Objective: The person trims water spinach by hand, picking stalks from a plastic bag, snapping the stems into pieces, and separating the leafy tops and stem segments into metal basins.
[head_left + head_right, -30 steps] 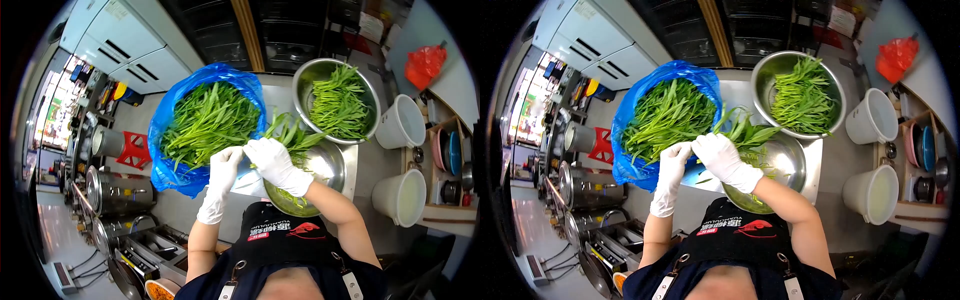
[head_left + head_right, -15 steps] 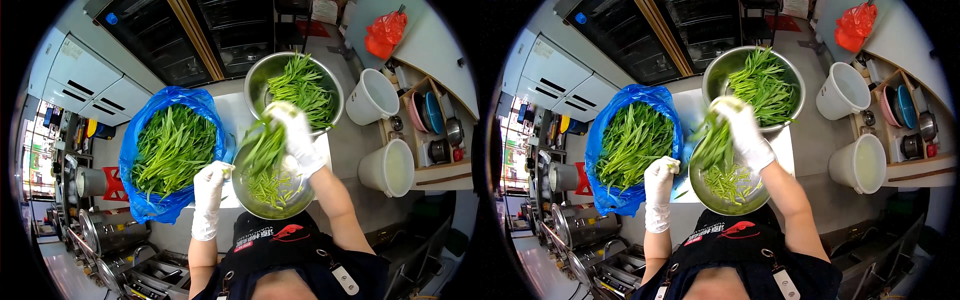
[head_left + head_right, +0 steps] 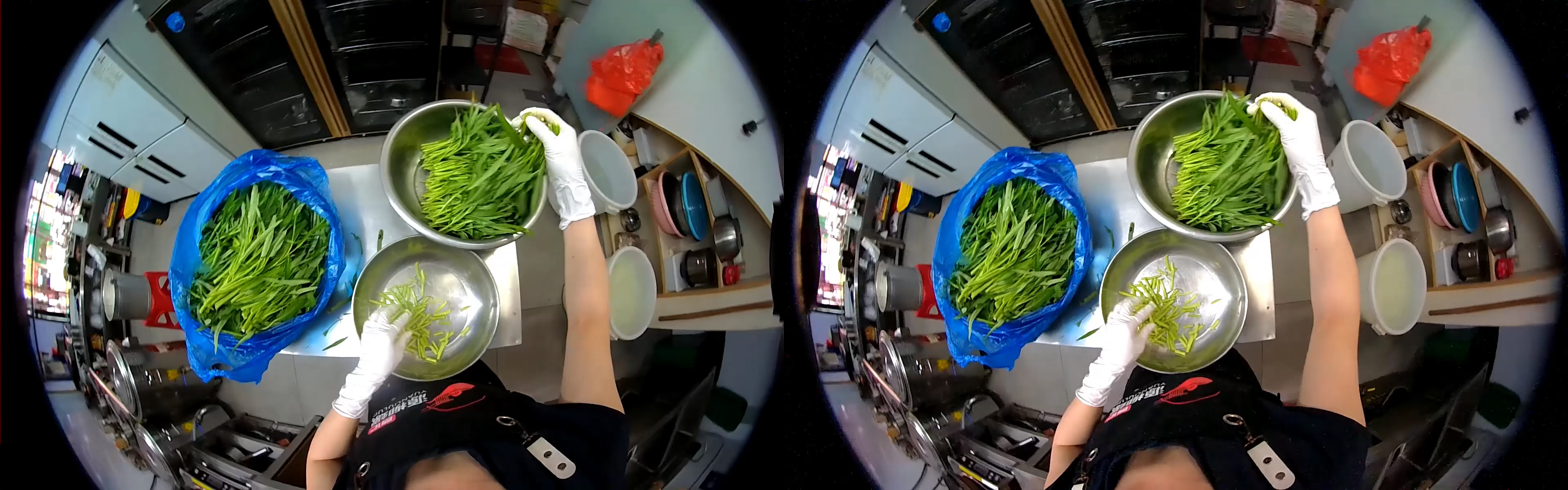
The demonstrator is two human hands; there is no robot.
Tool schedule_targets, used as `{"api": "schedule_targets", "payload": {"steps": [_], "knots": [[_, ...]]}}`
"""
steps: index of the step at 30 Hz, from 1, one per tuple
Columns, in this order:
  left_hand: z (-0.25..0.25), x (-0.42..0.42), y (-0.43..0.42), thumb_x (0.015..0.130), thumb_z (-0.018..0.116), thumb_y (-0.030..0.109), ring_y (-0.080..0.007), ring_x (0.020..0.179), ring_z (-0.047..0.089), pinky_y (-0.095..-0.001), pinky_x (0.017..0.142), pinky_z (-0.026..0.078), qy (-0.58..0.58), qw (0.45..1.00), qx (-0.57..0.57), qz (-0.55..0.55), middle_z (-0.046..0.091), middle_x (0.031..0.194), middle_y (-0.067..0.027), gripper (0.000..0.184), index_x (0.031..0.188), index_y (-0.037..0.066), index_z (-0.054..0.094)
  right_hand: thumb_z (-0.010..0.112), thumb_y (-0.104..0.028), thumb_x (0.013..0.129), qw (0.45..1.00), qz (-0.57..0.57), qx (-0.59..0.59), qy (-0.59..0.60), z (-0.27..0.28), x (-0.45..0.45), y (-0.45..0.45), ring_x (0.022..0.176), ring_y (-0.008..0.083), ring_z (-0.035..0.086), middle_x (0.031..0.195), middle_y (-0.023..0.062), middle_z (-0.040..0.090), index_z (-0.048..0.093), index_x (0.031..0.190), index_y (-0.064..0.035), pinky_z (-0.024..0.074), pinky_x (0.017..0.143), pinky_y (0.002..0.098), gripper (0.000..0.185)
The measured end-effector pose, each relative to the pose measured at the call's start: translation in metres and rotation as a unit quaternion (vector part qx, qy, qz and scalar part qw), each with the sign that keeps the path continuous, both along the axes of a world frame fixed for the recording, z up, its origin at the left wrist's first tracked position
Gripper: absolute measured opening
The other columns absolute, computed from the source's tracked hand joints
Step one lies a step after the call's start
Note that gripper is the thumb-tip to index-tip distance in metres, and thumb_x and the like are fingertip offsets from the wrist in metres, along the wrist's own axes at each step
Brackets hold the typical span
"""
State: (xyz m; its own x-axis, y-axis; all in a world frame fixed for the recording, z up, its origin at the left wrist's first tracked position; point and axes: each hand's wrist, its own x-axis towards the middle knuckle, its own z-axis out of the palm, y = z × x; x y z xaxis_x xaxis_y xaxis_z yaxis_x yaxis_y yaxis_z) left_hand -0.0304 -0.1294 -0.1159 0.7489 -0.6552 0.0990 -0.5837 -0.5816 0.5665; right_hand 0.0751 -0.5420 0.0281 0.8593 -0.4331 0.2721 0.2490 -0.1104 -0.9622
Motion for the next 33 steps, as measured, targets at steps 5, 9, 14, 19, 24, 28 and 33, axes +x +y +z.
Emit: {"api": "schedule_targets", "payload": {"steps": [5,9,14,19,24,28,33], "knots": [[0.026,0.002,0.015,0.075,0.073,0.008,-0.0347,0.111,0.056,-0.0426,0.096,0.044,-0.029,0.996,-0.027,0.076,0.062,0.117,-0.0157,0.041,0.115,0.006,0.066,0.065,-0.013,0.082,0.8,-0.121,-0.588,0.013,-0.064,0.053,0.01,0.082,0.0282,0.062,0.084,0.0117,0.064,0.068,0.094,-0.0132,0.05,0.076,0.0393,0.012],[0.049,-0.002,0.029,0.075,0.071,0.005,-0.0344,0.109,0.058,-0.0423,0.095,0.046,-0.025,0.988,-0.071,0.139,0.063,0.116,-0.0146,0.041,0.116,0.007,0.065,0.067,-0.011,0.074,0.761,0.022,-0.646,0.055,-0.19,0.072,0.036,0.091,0.0319,0.059,0.088,0.0122,0.064,0.068,0.089,-0.0097,0.0476,0.081,0.0439,0.015],[0.079,-0.003,0.076,0.07,0.077,0.002,-0.0314,0.092,0.06,-0.0404,0.082,0.049,-0.12,0.967,-0.07,0.216,0.064,0.1,-0.013,0.051,0.119,0.009,0.065,0.077,-0.026,0.075,0.814,0.053,-0.559,0.15,-0.2,0.063,0.049,0.102,0.0353,0.056,0.105,0.0174,0.061,0.064,0.104,-0.0033,0.0457,0.091,0.044,0.039],[0.116,0.034,0.142,0.07,0.076,-0.002,-0.0277,0.071,0.057,-0.0364,0.063,0.046,-0.31,0.891,-0.054,0.329,0.058,0.076,-0.0088,0.033,0.102,0.008,0.069,0.079,-0.032,0.074,0.799,0.149,-0.523,0.257,-0.152,0.056,0.058,0.124,0.0356,0.046,0.13,0.0196,0.053,0.045,0.138,-0.0016,0.0372,0.107,0.0418,0.079],[0.154,0.1,0.184,0.078,0.069,0.004,-0.0257,0.08,0.059,-0.0356,0.07,0.046,-0.373,0.877,0.108,0.283,0.063,0.085,-0.0066,0.013,0.091,0.006,0.069,0.074,-0.026,0.079,0.795,0.096,-0.579,0.152,-0.11,0.048,0.078,0.118,0.0352,0.051,0.124,0.0187,0.057,0.054,0.129,-0.0005,0.0394,0.104,0.0409,0.059],[0.134,0.155,0.198,0.077,0.066,0.009,-0.0237,0.089,0.06,-0.036,0.077,0.045,-0.314,0.873,0.304,0.217,0.067,0.087,-0.0041,0.015,0.09,0.01,0.073,0.07,-0.022,0.083,0.816,0.116,-0.558,0.092,-0.094,0.031,0.106,0.105,0.0346,0.057,0.108,0.0171,0.064,0.064,0.112,-0.0008,0.0437,0.096,0.0427,0.037],[0.132,0.159,0.204,0.075,0.068,0.012,-0.0227,0.088,0.06,-0.036,0.077,0.044,-0.319,0.853,0.359,0.205,0.065,0.086,-0.0034,0.015,0.089,0.011,0.073,0.069,-0.016,0.082,0.843,0.13,-0.521,-0.005,-0.066,0.001,0.15,0.093,0.032,0.058,0.095,0.0141,0.063,0.065,0.1,-0.0015,0.0459,0.086,0.0407,0.023]]}}
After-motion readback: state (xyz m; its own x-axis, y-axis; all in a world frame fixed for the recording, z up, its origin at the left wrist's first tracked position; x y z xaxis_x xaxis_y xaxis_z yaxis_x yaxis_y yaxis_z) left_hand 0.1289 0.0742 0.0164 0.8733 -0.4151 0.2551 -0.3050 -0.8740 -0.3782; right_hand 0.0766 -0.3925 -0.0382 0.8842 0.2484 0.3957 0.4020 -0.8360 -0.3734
